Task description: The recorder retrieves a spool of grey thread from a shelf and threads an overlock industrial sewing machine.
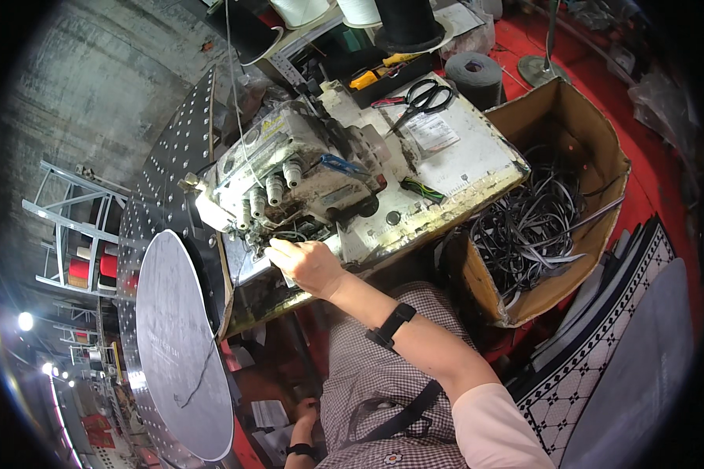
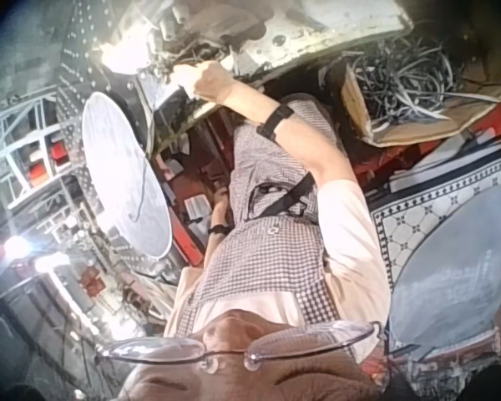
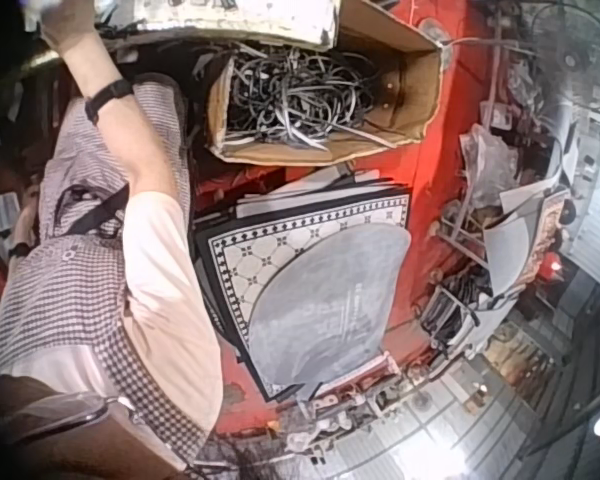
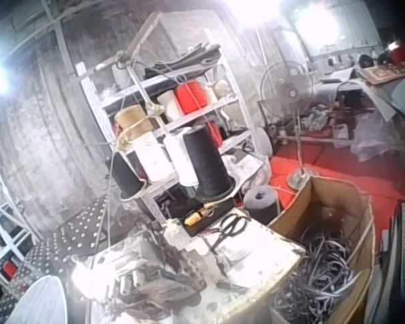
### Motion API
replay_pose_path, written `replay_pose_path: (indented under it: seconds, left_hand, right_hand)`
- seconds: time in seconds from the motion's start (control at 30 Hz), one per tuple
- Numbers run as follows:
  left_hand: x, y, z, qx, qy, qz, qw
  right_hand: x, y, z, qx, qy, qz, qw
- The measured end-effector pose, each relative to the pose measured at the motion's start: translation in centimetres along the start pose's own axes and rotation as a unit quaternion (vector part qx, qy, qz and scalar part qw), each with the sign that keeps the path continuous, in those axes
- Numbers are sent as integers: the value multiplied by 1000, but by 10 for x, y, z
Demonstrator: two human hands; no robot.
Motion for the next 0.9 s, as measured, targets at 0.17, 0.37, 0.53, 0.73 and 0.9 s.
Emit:
replay_pose_path:
  seconds: [0.17,0.37,0.53,0.73,0.9]
  left_hand:
    - [-9,-1,5,-4,12,22,1000]
    - [-24,-2,19,-6,-23,56,998]
    - [-20,-3,17,-11,-20,71,997]
    - [-1,-2,-3,-10,3,26,1000]
    - [-3,-4,-7,-20,39,5,999]
  right_hand:
    - [1,5,0,0,1,-5,1000]
    - [2,10,0,5,1,-10,1000]
    - [0,5,2,-2,6,-8,1000]
    - [-3,4,7,44,4,7,999]
    - [-2,-3,6,-28,-8,0,1000]
Point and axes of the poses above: each hand's wrist, its own z-axis away from the middle knuckle, its own y-axis out of the palm, x = y × z, the point moved 7 cm from there along -z, towards the middle knuckle, and after that the axes turned 11 degrees about z, right-handed, at the moved point
